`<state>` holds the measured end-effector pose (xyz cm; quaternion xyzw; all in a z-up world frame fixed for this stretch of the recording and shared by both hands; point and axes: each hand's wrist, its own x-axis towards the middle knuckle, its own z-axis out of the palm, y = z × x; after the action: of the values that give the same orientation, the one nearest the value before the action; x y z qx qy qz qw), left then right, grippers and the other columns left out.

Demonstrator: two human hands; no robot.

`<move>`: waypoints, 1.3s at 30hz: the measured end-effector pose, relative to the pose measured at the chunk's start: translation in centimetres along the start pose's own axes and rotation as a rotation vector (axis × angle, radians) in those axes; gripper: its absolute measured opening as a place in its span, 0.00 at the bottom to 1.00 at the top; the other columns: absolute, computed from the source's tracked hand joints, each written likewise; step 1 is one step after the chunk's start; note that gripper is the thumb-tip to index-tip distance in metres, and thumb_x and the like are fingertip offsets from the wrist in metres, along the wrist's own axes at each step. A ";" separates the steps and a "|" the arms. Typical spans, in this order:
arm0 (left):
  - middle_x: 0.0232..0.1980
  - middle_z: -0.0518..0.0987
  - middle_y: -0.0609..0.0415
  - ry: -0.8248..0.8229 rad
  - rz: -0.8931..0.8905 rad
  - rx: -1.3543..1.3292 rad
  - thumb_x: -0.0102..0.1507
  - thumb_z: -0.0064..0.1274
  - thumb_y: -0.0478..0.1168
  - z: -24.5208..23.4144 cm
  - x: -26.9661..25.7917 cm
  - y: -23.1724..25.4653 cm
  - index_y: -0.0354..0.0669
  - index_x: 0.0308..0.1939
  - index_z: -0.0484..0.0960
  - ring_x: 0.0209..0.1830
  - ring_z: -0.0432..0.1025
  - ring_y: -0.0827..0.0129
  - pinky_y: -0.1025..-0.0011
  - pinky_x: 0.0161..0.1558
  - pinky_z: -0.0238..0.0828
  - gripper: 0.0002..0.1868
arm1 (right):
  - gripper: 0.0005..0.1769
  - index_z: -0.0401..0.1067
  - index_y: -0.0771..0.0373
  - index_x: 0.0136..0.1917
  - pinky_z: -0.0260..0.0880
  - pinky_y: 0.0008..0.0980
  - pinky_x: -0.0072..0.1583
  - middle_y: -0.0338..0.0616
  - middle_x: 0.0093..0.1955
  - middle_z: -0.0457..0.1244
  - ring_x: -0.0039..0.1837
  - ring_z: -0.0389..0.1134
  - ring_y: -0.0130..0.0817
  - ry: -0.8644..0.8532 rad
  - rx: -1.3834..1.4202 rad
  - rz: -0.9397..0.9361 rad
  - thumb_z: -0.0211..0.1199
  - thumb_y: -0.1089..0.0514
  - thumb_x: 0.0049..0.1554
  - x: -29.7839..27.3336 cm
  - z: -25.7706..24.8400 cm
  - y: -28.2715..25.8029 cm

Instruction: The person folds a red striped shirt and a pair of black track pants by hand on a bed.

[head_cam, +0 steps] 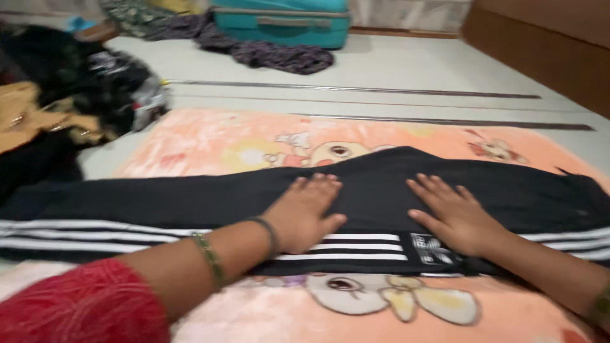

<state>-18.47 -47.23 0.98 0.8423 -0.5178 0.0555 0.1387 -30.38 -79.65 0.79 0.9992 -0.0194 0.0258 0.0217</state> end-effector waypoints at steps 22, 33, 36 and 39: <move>0.85 0.43 0.49 -0.196 -0.211 -0.033 0.70 0.27 0.63 -4.1 -7.5 -5.1 0.43 0.81 0.43 0.85 0.35 0.56 0.45 0.77 0.28 0.42 | 0.49 0.38 0.55 0.83 0.28 0.61 0.77 0.43 0.87 0.33 0.87 0.27 0.41 -0.089 0.117 -0.313 0.44 0.28 0.59 5.5 -2.8 -21.5; 0.85 0.37 0.58 -0.341 -0.723 0.246 0.66 0.30 0.71 -11.6 -24.4 -22.5 0.65 0.81 0.38 0.85 0.30 0.64 0.43 0.76 0.22 0.44 | 0.51 0.37 0.50 0.86 0.24 0.56 0.78 0.40 0.87 0.31 0.86 0.26 0.39 -0.101 0.135 -0.268 0.44 0.26 0.59 5.0 -3.3 -21.6; 0.84 0.45 0.61 -0.251 -0.653 0.296 0.66 0.30 0.69 -11.2 -26.2 -24.6 0.64 0.80 0.44 0.85 0.36 0.68 0.44 0.77 0.25 0.41 | 0.50 0.37 0.49 0.86 0.23 0.56 0.78 0.39 0.87 0.30 0.86 0.25 0.38 -0.134 0.134 -0.245 0.44 0.26 0.59 4.9 -3.5 -21.8; 0.83 0.48 0.62 -0.207 -0.646 0.285 0.67 0.31 0.68 -10.5 -26.6 -25.5 0.64 0.80 0.47 0.84 0.39 0.69 0.44 0.77 0.27 0.39 | 0.50 0.37 0.49 0.86 0.22 0.56 0.78 0.38 0.87 0.30 0.86 0.24 0.38 -0.149 0.140 -0.243 0.44 0.27 0.60 4.9 -3.4 -21.7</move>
<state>-7.51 -10.53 0.21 0.9744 -0.2234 -0.0050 -0.0227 -24.77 -57.98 3.54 0.9925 0.1017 -0.0501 -0.0467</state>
